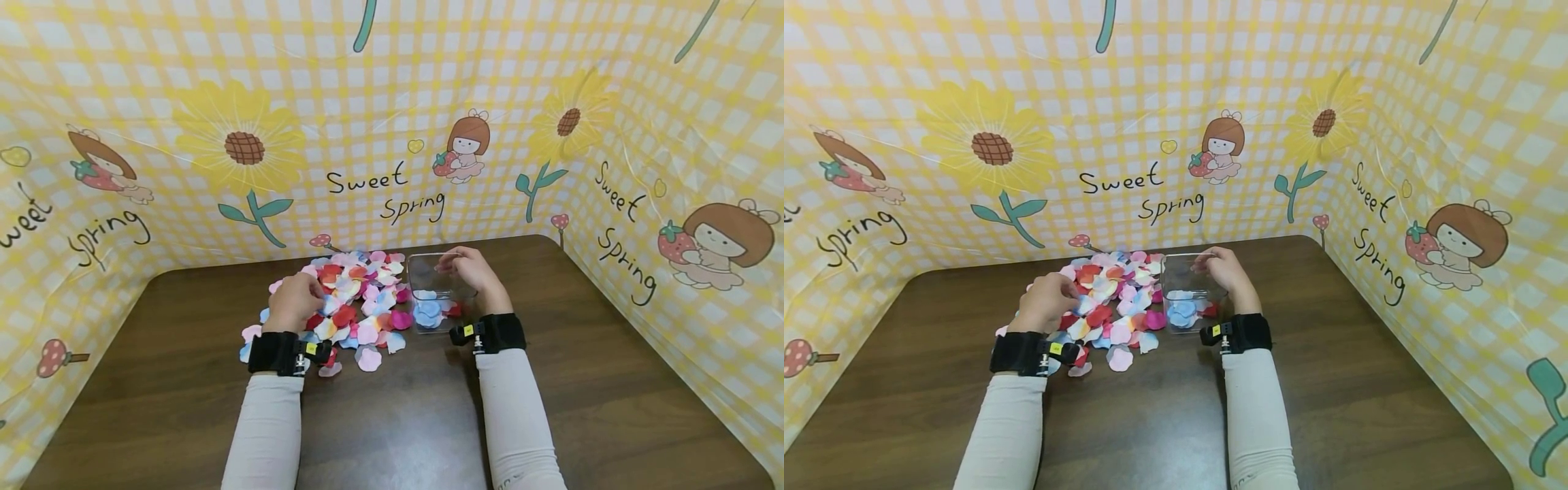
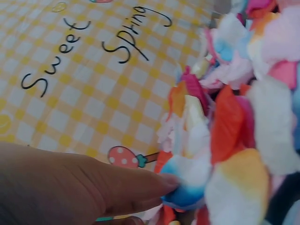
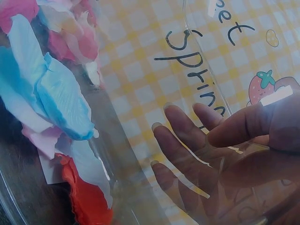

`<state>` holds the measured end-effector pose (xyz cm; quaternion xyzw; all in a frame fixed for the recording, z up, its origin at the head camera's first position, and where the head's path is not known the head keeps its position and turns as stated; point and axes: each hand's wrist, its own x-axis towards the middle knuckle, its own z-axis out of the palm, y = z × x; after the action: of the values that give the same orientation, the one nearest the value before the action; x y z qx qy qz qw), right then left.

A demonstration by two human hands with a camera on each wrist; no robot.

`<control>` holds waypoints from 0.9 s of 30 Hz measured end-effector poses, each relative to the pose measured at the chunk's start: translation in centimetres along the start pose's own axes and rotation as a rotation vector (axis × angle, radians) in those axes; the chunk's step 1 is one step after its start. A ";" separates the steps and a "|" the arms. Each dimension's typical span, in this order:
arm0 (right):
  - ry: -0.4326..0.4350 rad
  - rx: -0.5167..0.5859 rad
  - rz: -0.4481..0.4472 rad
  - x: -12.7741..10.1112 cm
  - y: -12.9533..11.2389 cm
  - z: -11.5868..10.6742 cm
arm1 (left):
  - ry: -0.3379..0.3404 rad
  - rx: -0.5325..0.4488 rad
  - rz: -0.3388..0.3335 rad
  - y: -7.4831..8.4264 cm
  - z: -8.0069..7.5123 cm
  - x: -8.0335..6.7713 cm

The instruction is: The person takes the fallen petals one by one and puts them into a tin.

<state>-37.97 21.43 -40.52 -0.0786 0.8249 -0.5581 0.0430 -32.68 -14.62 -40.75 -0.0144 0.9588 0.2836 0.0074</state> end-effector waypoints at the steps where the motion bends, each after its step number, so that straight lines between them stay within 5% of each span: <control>1: 0.000 -0.002 0.001 0.0 0.0 0.0 | -0.005 -0.011 0.003 0.0 -0.2 -0.1; 10: 0.014 0.002 0.007 -0.1 0.0 0.0 | -0.103 -0.084 -0.028 0.3 -2.5 -0.5; 16: 0.012 0.020 0.007 -0.2 0.0 0.0 | -0.046 -0.080 0.032 1.3 -3.5 -1.1; 20: 0.012 0.027 0.009 -0.2 0.0 0.0 | 0.033 -0.047 0.162 2.9 -3.7 -1.7; 27: 0.006 0.032 0.006 -0.3 -0.3 0.0 | 0.194 -0.021 0.519 7.6 -2.3 -2.8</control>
<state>-37.66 21.33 -40.27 -0.0741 0.8162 -0.5713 0.0434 -30.13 -9.37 -34.63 0.2045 0.9237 0.2832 -0.1573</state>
